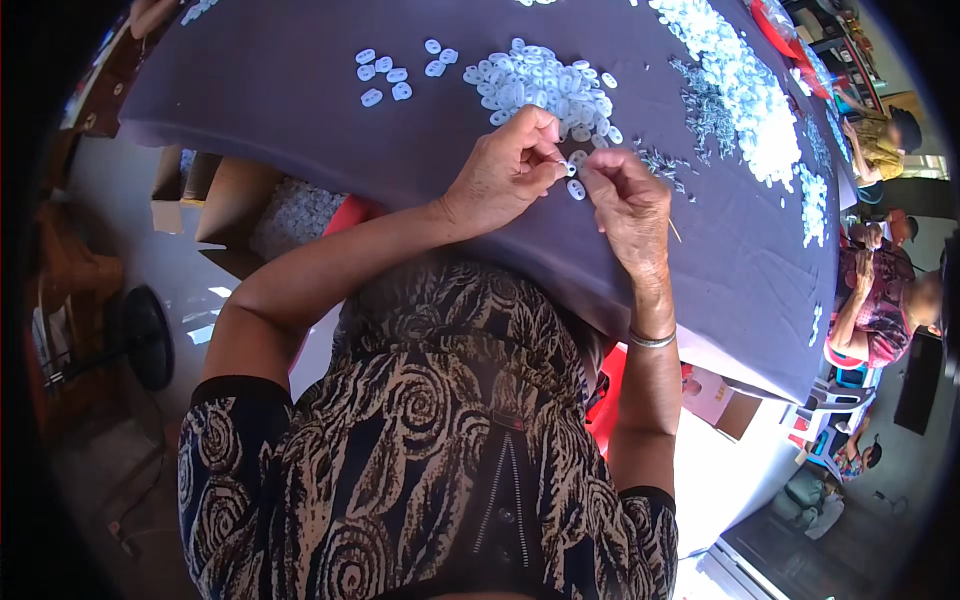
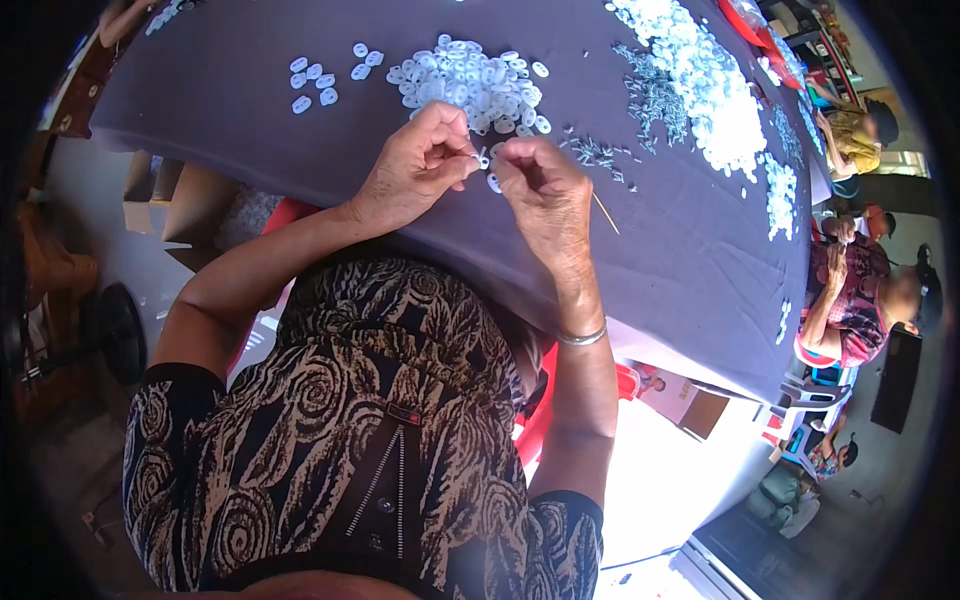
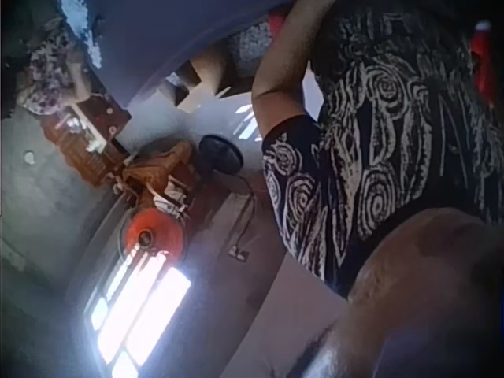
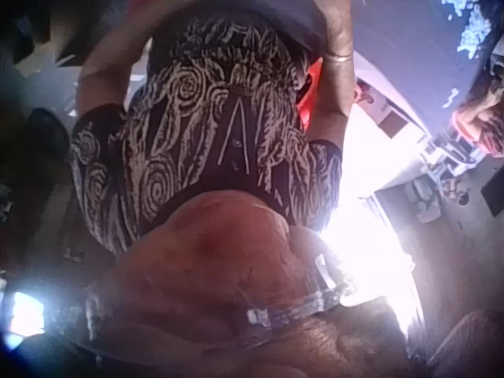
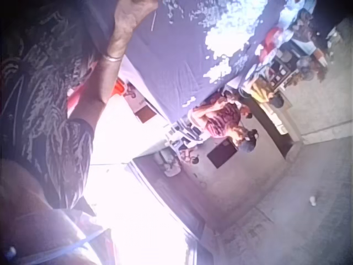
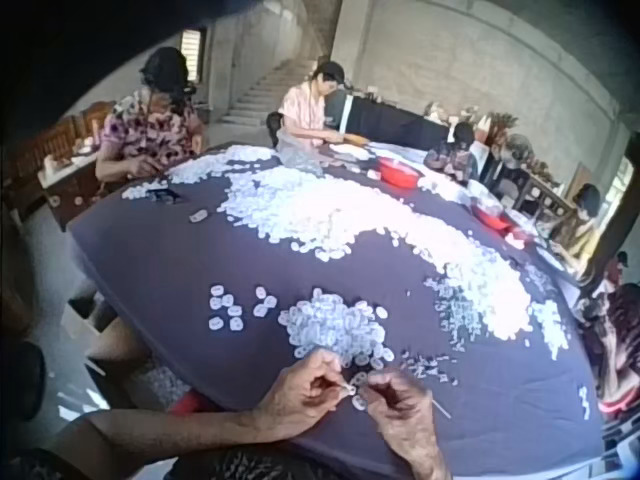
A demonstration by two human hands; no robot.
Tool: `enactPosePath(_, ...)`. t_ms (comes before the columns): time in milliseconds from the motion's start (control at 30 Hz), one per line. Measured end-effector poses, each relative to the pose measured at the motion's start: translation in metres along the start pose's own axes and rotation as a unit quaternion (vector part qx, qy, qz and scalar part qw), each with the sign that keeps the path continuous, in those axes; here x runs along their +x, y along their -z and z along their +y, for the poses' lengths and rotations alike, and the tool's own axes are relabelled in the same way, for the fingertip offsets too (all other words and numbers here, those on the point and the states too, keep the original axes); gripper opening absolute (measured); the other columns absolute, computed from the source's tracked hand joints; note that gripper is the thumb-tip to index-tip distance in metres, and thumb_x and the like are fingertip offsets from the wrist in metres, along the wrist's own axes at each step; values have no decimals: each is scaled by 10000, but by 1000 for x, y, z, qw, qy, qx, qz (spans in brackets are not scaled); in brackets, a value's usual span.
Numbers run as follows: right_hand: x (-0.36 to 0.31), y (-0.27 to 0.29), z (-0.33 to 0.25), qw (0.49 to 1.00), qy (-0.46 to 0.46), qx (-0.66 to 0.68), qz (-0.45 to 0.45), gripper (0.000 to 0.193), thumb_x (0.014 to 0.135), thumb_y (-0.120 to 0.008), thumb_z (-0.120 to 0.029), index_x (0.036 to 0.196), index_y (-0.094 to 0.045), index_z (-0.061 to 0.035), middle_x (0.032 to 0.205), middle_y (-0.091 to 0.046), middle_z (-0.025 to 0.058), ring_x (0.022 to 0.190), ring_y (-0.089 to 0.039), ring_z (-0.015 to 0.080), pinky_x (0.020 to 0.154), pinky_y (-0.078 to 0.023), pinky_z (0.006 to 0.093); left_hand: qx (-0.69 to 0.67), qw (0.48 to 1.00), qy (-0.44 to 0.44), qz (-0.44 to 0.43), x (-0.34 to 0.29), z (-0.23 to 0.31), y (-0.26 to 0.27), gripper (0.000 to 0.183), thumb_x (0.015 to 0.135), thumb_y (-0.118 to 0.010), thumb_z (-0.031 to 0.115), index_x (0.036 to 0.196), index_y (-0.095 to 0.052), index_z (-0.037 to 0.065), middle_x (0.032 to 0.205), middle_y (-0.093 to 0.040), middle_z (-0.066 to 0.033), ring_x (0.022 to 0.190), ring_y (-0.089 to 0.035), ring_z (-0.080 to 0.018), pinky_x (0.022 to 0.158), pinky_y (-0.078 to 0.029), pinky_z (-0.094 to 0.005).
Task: Inspecting and sorting small white plastic components on a table using a thin metal tool.
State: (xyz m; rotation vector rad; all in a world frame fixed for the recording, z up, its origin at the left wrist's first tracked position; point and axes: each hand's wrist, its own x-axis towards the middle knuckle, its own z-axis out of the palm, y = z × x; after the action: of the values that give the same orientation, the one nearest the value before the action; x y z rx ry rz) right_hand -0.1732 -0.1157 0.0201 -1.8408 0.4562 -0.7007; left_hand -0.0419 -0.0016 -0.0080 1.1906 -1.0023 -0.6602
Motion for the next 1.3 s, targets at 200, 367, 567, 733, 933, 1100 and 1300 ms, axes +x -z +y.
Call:
enactPosePath(200,-3,-5,5,998,-9,-56,-37,46,862,-594,-38,893,-628,-31,657,-526,-63,523,-421,-2,430,-329,169,9,1000,-19,-5,2,1,1,270,853,-602,-11,1037,-413,42,860,-561,-42,732,-549,-76,602,-486,-215)
enactPosePath(367,-3,-9,2,999,-26,11,-16,67,859,-591,-58,894,-645,-38,667,-554,-49,533,-430,-4,441,-330,168,36,998,-48,-1,3,5,4,327,852,-603,-14,1147,-467,23,879,-586,-45,766,-559,-66,673,-488,-205)
enactPosePath(567,-2,-9,1,1000,-19,4,-16,67,857,-593,-59,887,-647,-33,676,-565,-39,539,-433,0,452,-337,168,-11,1000,6,-24,5,8,8,326,862,-594,-6,1175,-512,27,891,-605,-42,787,-568,-65,702,-492,-203)
enactPosePath(733,3,-5,1,1000,8,-9,-16,55,869,-596,-53,888,-644,-34,697,-569,-48,550,-433,5,465,-346,172,-20,999,18,-25,10,10,13,311,865,-597,6,1164,-519,36,878,-605,-37,772,-576,-74,701,-498,-215)
enactPosePath(933,9,29,1,997,-3,17,72,82,869,-641,-74,938,-652,-30,761,-591,-52,662,-493,27,586,-419,178,-16,999,-18,21,17,3,26,257,869,-585,14,1121,-529,23,853,-606,-40,738,-571,-69,652,-503,-213)
enactPosePath(1100,6,32,0,994,14,-109,2,56,837,-660,-34,888,-652,-14,770,-603,-31,696,-529,41,633,-447,195,12,995,-45,86,22,-2,36,221,864,-591,19,1082,-560,36,940,-592,-36,775,-571,-68,639,-523,-223)
enactPosePath(1300,-2,17,-8,978,21,-193,-76,114,777,-697,-5,879,-646,-12,744,-581,-11,647,-525,44,593,-432,188,34,990,-53,125,23,-8,37,215,859,-595,36,1072,-565,48,885,-588,-19,732,-553,-59,589,-492,-211)
